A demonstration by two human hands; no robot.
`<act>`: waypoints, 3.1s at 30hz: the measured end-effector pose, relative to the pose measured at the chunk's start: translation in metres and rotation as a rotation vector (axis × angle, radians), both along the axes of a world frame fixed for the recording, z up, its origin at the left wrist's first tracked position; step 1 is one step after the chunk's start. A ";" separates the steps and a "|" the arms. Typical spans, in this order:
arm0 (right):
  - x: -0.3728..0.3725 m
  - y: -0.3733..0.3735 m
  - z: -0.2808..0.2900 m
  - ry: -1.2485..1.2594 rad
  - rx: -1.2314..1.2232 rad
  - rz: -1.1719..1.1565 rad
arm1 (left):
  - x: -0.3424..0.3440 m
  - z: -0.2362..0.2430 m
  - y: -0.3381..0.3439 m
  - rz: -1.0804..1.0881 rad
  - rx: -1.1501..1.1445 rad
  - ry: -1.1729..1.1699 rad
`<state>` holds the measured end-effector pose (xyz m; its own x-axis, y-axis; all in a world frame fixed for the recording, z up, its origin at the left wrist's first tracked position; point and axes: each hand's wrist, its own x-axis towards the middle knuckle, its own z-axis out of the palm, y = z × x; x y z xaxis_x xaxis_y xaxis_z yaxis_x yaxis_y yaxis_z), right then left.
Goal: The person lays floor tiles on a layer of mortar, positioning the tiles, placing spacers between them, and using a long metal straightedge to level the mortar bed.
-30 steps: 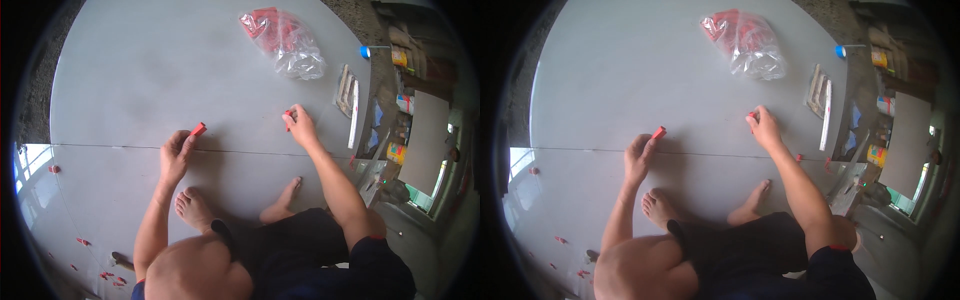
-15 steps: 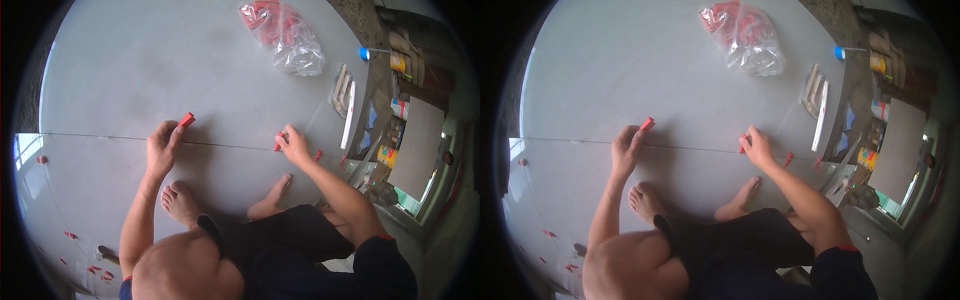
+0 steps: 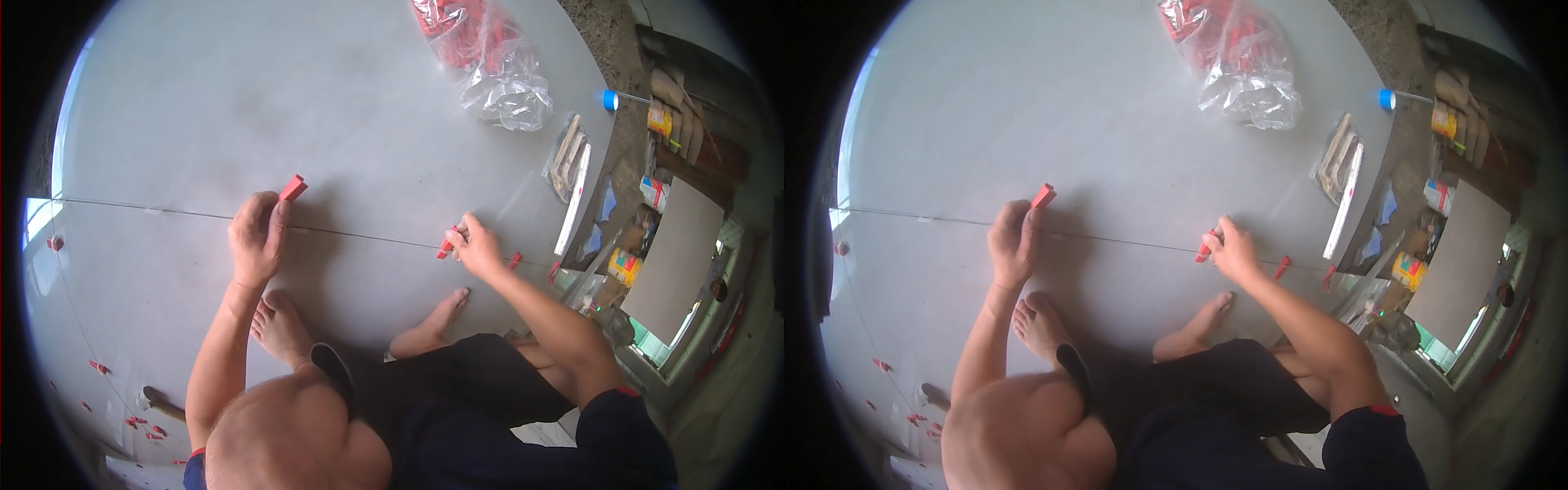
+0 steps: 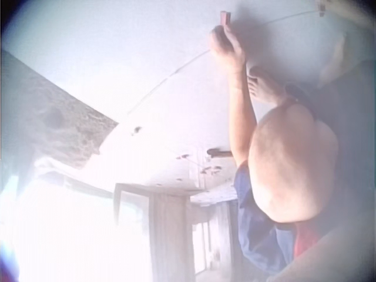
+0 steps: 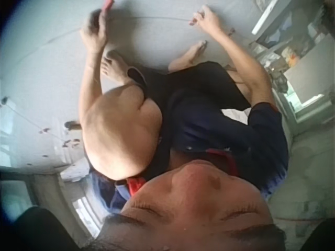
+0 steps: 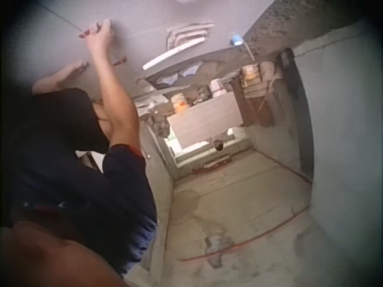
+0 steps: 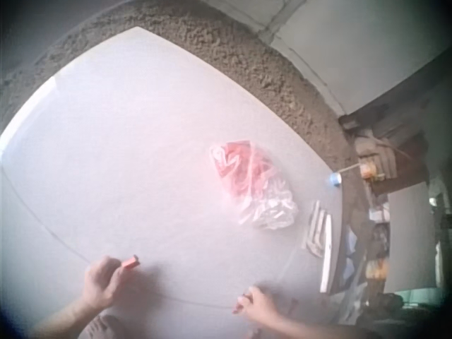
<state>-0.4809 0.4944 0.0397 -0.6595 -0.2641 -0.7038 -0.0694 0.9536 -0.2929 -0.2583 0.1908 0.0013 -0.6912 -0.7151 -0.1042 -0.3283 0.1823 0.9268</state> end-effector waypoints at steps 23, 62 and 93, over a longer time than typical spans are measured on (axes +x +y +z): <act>-0.046 -0.010 0.005 -0.172 0.141 1.357 | -0.021 -0.016 0.021 -0.030 -0.334 0.063; 0.099 -0.247 -0.022 0.016 -0.040 0.513 | 0.057 -0.016 -0.056 -0.067 -0.600 -0.411; 0.083 -0.242 -0.013 -0.023 -0.209 1.595 | 0.029 -0.006 -0.051 -0.045 -0.720 -0.435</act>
